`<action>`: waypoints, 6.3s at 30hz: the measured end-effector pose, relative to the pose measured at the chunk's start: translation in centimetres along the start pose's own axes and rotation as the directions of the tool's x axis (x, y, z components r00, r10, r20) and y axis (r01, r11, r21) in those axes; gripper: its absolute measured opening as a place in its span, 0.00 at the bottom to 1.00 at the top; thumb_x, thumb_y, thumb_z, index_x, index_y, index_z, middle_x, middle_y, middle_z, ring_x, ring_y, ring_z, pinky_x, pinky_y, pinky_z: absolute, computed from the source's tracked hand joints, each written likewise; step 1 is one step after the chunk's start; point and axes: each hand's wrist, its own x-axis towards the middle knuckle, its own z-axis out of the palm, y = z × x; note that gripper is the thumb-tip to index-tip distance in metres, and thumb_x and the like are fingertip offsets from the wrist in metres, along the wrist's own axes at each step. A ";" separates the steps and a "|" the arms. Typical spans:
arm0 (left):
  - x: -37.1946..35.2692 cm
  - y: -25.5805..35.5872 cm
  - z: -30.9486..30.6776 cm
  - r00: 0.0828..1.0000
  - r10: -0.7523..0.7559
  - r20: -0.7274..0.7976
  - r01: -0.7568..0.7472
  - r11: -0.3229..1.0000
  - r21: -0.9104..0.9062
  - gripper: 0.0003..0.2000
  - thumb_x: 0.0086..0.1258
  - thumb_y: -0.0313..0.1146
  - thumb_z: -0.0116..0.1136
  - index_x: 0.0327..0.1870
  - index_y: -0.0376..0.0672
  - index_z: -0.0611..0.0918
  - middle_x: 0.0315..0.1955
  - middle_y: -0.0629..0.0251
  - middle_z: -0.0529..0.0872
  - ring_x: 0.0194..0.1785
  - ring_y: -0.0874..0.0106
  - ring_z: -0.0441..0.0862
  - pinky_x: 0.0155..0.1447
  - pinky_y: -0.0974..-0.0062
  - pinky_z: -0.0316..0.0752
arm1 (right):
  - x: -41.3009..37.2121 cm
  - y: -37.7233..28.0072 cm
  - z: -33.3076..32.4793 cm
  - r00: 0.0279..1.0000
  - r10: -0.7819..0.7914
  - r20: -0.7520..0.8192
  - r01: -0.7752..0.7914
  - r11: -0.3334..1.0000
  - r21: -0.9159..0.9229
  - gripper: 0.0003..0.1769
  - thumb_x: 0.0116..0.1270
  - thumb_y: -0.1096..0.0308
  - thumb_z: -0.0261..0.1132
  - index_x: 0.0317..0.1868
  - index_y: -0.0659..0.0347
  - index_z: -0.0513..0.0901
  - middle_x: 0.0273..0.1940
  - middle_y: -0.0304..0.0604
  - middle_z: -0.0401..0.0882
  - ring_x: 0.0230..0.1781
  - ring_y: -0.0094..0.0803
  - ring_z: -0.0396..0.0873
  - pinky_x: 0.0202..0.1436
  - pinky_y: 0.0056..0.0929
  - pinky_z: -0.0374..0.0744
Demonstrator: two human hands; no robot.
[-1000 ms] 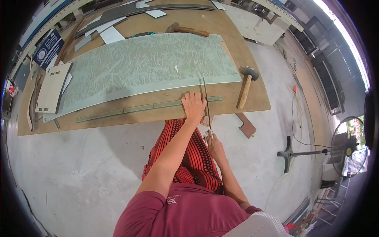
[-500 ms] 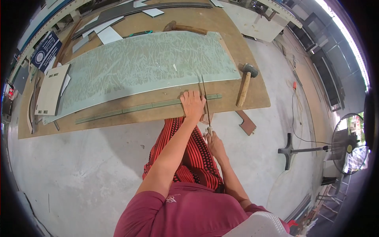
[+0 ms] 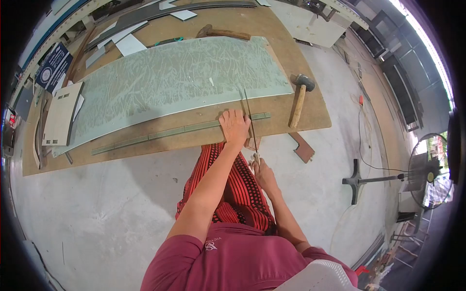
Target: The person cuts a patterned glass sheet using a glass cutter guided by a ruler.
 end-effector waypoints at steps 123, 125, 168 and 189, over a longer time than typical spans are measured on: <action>-0.1 -0.3 -0.4 0.999 0.039 0.011 -0.039 0.999 0.002 0.09 0.57 0.36 0.61 0.31 0.45 0.75 0.32 0.62 0.76 0.44 0.59 0.72 0.50 0.59 0.63 | 1.1 -0.2 0.6 1.000 0.009 -0.017 -0.010 0.998 -0.059 0.18 0.75 0.57 0.48 0.46 0.66 0.69 0.32 0.70 0.77 0.36 0.68 0.76 0.38 0.60 0.71; 0.0 -0.2 -0.5 0.999 0.049 0.024 -0.049 0.999 -0.013 0.10 0.56 0.36 0.62 0.32 0.42 0.75 0.33 0.58 0.77 0.43 0.57 0.72 0.48 0.58 0.63 | 0.5 -0.4 0.3 0.999 0.050 -0.010 -0.050 0.998 -0.050 0.17 0.74 0.57 0.49 0.46 0.66 0.68 0.31 0.69 0.77 0.34 0.68 0.76 0.37 0.60 0.71; -0.1 -0.3 -0.3 1.000 0.014 0.026 -0.014 1.000 0.001 0.09 0.56 0.36 0.62 0.30 0.45 0.75 0.32 0.62 0.76 0.42 0.59 0.72 0.48 0.59 0.63 | 1.6 -0.9 -0.3 0.999 0.037 -0.007 -0.037 0.999 -0.016 0.17 0.74 0.58 0.49 0.46 0.67 0.69 0.32 0.70 0.77 0.36 0.68 0.76 0.37 0.59 0.72; -0.3 -0.1 -0.3 0.999 0.013 0.040 -0.013 1.000 -0.011 0.08 0.57 0.36 0.62 0.31 0.45 0.75 0.32 0.62 0.76 0.43 0.59 0.72 0.49 0.59 0.63 | -3.9 0.3 0.2 0.996 0.086 0.036 -0.087 0.996 0.027 0.15 0.74 0.60 0.48 0.49 0.64 0.70 0.32 0.70 0.77 0.36 0.68 0.76 0.36 0.59 0.72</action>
